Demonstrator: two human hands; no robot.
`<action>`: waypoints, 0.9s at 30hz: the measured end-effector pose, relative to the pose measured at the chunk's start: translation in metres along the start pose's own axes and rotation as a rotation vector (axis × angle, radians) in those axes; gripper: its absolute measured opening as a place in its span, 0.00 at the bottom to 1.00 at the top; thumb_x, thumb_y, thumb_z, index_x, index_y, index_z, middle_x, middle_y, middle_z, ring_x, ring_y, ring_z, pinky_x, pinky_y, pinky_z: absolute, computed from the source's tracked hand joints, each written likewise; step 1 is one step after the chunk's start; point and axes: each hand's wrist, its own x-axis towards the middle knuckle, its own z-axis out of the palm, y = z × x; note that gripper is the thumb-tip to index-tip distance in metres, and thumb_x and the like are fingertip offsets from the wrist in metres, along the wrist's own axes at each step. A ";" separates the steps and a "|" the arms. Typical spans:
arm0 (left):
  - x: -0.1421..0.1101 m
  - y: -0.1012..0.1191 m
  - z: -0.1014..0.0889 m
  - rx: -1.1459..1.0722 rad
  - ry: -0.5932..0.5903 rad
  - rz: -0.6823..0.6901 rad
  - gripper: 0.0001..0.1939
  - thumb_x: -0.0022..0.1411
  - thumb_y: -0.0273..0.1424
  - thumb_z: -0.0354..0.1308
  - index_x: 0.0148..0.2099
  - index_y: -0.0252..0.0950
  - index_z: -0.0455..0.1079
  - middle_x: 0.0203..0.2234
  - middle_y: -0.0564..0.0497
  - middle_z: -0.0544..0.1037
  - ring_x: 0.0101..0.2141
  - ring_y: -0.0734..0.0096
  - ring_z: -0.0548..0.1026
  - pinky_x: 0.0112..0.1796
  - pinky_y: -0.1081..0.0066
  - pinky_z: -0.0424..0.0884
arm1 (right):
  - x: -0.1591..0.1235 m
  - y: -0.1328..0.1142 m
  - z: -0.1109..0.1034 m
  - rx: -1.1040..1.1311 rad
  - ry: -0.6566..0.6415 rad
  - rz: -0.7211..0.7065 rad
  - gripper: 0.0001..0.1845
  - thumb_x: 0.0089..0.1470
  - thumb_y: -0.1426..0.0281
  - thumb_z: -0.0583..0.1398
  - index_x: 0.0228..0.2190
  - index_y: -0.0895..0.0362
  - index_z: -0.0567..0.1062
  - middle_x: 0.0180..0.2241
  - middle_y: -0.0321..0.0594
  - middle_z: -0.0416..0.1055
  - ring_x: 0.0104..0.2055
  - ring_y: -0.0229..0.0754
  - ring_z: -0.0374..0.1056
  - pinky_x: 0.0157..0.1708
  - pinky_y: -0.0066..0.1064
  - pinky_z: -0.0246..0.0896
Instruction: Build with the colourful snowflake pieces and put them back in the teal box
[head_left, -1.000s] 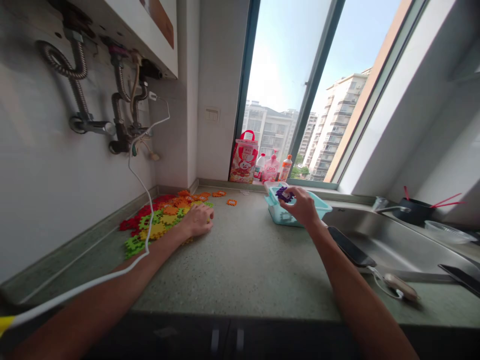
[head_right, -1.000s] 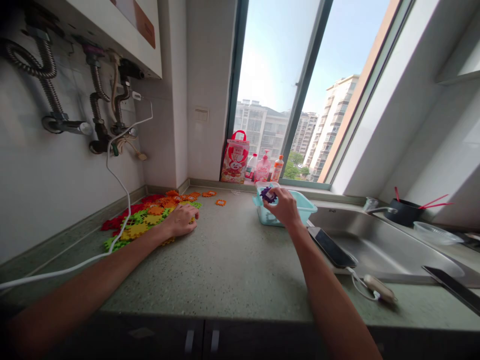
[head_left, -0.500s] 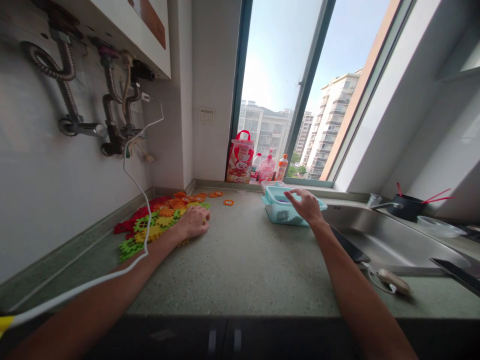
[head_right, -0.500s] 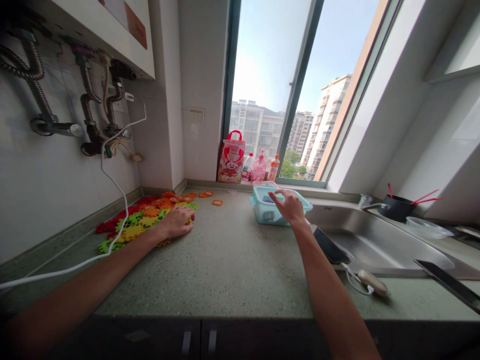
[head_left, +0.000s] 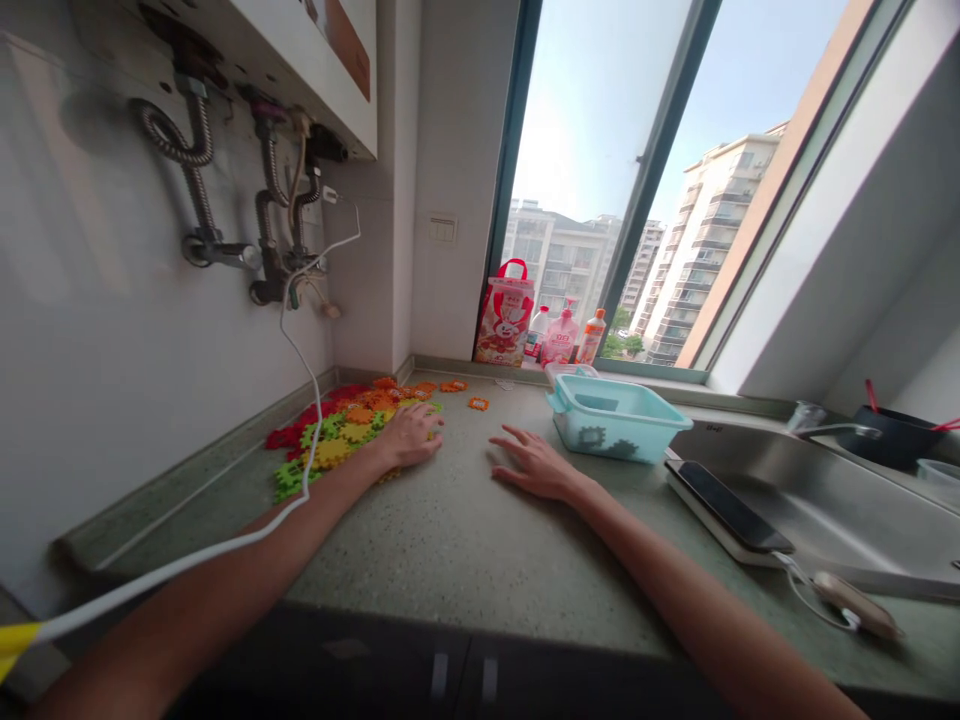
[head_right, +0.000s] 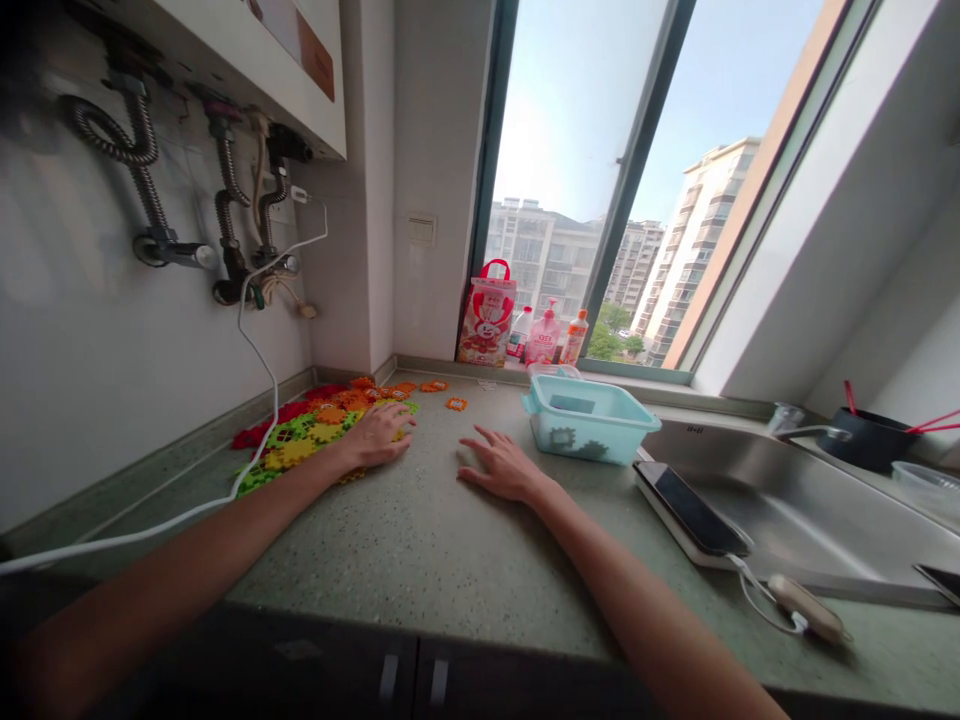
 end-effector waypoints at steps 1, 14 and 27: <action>0.000 -0.002 0.002 0.006 -0.001 -0.041 0.21 0.68 0.42 0.55 0.57 0.41 0.74 0.63 0.42 0.70 0.64 0.51 0.63 0.63 0.53 0.57 | 0.000 0.000 0.009 0.021 -0.058 0.029 0.30 0.65 0.50 0.59 0.63 0.48 0.70 0.67 0.51 0.63 0.68 0.57 0.60 0.66 0.54 0.54; 0.004 -0.027 0.024 0.047 -0.135 -0.387 0.36 0.68 0.57 0.45 0.67 0.41 0.64 0.67 0.36 0.65 0.69 0.40 0.56 0.64 0.39 0.52 | -0.004 0.017 0.016 0.069 -0.155 0.146 0.35 0.66 0.45 0.52 0.65 0.51 0.69 0.68 0.53 0.60 0.71 0.59 0.55 0.69 0.51 0.50; 0.003 -0.025 0.024 0.059 -0.217 -0.414 0.43 0.67 0.61 0.41 0.73 0.40 0.57 0.73 0.38 0.54 0.72 0.45 0.51 0.67 0.42 0.45 | -0.001 0.024 0.020 0.067 -0.134 0.130 0.36 0.66 0.43 0.50 0.64 0.51 0.71 0.67 0.52 0.62 0.70 0.57 0.57 0.69 0.49 0.52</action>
